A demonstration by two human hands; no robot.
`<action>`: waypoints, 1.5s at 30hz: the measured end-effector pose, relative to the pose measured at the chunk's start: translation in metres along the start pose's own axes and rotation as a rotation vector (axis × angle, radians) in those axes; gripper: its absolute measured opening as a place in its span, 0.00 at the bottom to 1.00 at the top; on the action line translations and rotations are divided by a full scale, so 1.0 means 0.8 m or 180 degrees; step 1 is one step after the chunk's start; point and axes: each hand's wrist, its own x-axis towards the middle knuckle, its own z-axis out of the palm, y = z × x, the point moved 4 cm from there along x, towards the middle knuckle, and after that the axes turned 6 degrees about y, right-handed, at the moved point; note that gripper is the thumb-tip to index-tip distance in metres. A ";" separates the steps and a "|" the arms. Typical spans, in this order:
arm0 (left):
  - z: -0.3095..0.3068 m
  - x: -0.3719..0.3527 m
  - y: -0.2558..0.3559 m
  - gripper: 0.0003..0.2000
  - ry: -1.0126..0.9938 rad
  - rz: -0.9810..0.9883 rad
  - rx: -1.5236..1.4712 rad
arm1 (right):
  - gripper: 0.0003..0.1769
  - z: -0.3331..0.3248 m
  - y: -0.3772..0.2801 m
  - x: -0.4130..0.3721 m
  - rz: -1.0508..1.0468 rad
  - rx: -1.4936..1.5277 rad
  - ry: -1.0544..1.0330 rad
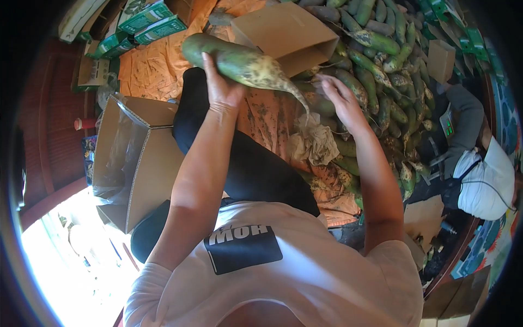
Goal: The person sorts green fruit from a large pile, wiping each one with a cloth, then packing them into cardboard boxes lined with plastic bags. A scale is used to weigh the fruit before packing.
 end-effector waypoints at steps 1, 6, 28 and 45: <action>-0.004 0.003 -0.003 0.35 0.0008 0.0045 0.0133 | 0.27 0.019 -0.026 0.002 -0.0236 0.0031 -0.0139; 0.002 -0.015 -0.014 0.37 -0.0438 -0.0293 0.0417 | 0.48 0.087 -0.092 0.045 -0.0819 -0.1135 -0.0556; -0.032 0.029 0.000 0.10 0.0482 -0.0156 0.2481 | 0.57 0.052 -0.011 0.021 0.1057 0.0768 -0.2214; 0.000 -0.025 0.008 0.31 -0.0329 0.0893 0.3795 | 0.40 0.061 -0.171 0.073 0.0583 0.1484 -0.1881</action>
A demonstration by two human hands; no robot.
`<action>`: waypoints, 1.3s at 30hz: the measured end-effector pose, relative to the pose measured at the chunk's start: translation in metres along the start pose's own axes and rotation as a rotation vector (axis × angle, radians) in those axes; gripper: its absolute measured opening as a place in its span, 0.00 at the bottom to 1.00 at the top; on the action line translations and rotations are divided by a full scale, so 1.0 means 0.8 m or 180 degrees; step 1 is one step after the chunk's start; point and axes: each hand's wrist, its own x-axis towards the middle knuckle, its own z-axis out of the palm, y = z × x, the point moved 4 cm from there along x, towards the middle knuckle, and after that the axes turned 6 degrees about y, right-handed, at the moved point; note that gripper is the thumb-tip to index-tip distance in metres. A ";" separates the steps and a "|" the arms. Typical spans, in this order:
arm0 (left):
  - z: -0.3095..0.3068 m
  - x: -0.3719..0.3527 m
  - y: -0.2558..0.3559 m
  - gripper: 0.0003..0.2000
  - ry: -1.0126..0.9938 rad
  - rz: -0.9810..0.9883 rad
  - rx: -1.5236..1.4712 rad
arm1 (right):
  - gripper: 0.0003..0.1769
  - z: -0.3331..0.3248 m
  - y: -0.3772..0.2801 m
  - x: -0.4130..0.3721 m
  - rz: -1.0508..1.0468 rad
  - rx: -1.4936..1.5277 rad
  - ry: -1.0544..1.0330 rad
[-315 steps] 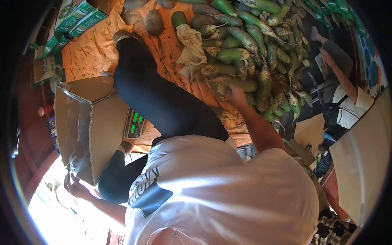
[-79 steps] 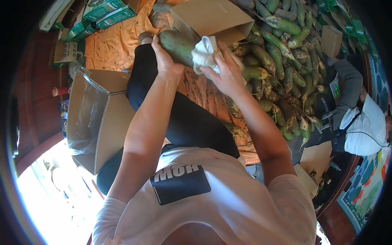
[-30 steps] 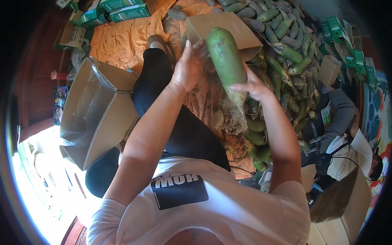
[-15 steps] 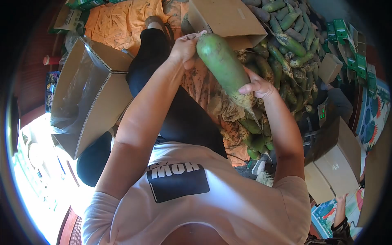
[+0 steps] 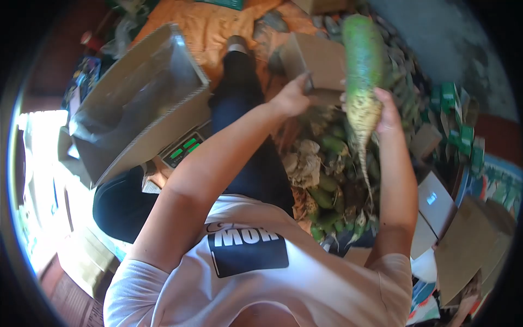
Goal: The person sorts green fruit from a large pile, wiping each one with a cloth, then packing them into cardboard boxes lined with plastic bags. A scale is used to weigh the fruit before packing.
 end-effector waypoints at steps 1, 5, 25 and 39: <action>-0.023 -0.009 0.038 0.30 -0.0071 0.0146 0.0085 | 0.41 0.007 -0.021 0.008 0.0046 -0.0223 0.0027; -0.160 -0.090 0.159 0.18 0.0466 0.1112 -0.0061 | 0.43 0.081 -0.127 0.035 -0.0143 -0.1448 -0.0141; -0.483 -0.275 0.045 0.09 -0.1335 -0.0792 0.4342 | 0.34 0.613 0.081 0.251 -0.0212 -0.7652 -0.3478; -0.506 -0.282 0.070 0.12 -0.2261 -0.0908 0.3562 | 0.45 0.539 0.342 0.347 -0.1108 -0.5863 -0.3463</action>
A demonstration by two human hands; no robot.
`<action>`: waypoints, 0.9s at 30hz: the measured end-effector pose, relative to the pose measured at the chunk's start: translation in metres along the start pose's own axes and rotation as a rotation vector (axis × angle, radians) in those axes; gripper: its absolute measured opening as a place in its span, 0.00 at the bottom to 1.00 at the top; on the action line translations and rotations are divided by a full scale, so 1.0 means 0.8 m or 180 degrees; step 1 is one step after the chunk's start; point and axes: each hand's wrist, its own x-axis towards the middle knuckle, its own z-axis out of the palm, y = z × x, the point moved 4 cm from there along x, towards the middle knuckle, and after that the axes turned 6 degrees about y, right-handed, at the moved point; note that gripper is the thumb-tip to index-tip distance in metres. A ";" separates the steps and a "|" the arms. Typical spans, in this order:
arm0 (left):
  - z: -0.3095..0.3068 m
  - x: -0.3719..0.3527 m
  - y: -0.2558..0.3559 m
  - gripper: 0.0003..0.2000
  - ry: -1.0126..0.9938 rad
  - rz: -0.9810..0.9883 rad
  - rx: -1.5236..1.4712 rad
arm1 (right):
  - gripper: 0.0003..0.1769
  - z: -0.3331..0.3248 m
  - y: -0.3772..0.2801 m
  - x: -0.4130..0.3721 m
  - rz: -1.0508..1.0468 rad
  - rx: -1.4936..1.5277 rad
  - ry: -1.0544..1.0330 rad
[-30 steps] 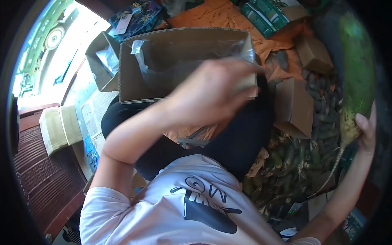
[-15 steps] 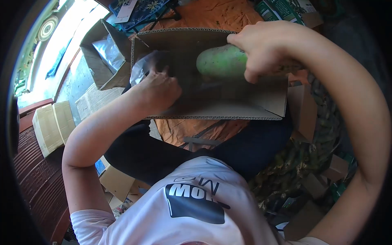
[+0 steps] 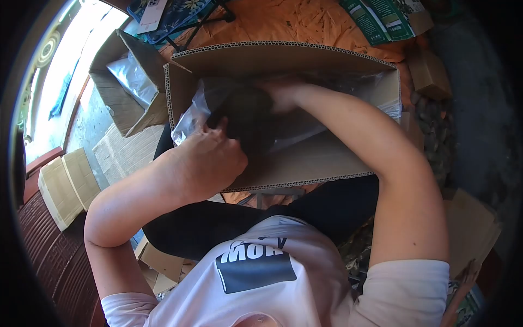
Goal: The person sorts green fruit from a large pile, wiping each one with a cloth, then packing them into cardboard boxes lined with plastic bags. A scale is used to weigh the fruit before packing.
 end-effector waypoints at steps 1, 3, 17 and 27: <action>0.001 -0.003 -0.002 0.12 -0.0024 0.0055 -0.0015 | 0.43 0.014 0.008 0.000 -0.0037 -0.0100 0.0251; 0.004 -0.009 -0.006 0.11 0.0113 0.0107 0.0027 | 0.37 0.015 -0.003 0.001 0.0266 -0.0808 0.0041; 0.009 -0.016 -0.020 0.06 0.1750 -0.0356 0.0370 | 0.13 0.080 -0.016 0.088 -0.0345 -0.1417 -0.0312; 0.033 -0.034 -0.006 0.05 0.1870 -0.0524 0.1030 | 0.26 -0.079 -0.016 -0.072 0.0251 -0.0632 -0.1767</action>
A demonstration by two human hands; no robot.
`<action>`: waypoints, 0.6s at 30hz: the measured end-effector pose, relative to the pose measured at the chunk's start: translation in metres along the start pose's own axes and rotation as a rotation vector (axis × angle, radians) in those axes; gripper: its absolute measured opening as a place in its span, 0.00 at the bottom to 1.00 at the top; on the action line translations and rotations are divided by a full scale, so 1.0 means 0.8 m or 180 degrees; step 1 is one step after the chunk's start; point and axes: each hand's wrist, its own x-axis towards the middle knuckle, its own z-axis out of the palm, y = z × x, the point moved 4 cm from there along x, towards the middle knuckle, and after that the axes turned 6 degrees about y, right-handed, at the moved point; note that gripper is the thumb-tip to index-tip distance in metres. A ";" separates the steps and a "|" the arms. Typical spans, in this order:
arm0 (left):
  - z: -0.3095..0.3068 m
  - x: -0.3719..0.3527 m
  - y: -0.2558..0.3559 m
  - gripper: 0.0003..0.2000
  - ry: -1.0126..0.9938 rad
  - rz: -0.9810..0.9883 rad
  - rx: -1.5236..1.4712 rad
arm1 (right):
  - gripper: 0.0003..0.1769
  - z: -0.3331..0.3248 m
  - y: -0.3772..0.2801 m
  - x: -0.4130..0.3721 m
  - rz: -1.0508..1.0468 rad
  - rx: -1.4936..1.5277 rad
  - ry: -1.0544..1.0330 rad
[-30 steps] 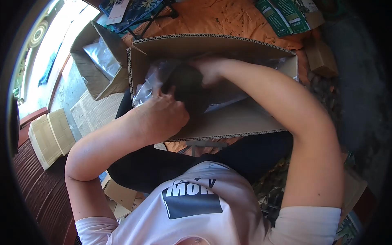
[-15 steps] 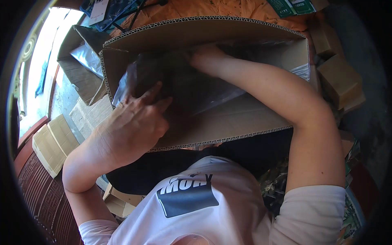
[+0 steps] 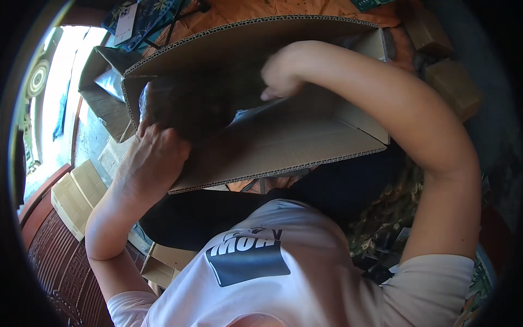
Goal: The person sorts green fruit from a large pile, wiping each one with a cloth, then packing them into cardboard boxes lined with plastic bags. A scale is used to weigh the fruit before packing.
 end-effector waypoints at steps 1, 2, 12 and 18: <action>-0.003 0.001 0.000 0.05 0.0082 -0.0010 0.0097 | 0.27 0.003 0.006 -0.043 0.0207 0.0094 0.0137; -0.014 0.006 -0.002 0.04 0.0022 -0.0059 0.0055 | 0.29 0.011 0.016 -0.081 0.0432 0.0189 0.0280; -0.014 0.020 -0.021 0.17 -0.0517 -0.1124 -0.0204 | 0.09 0.216 0.057 -0.453 0.2054 0.2029 0.5280; -0.033 0.015 -0.022 0.14 -0.0412 -0.0857 0.0047 | 0.26 0.656 0.039 -0.469 0.4984 0.3819 0.4731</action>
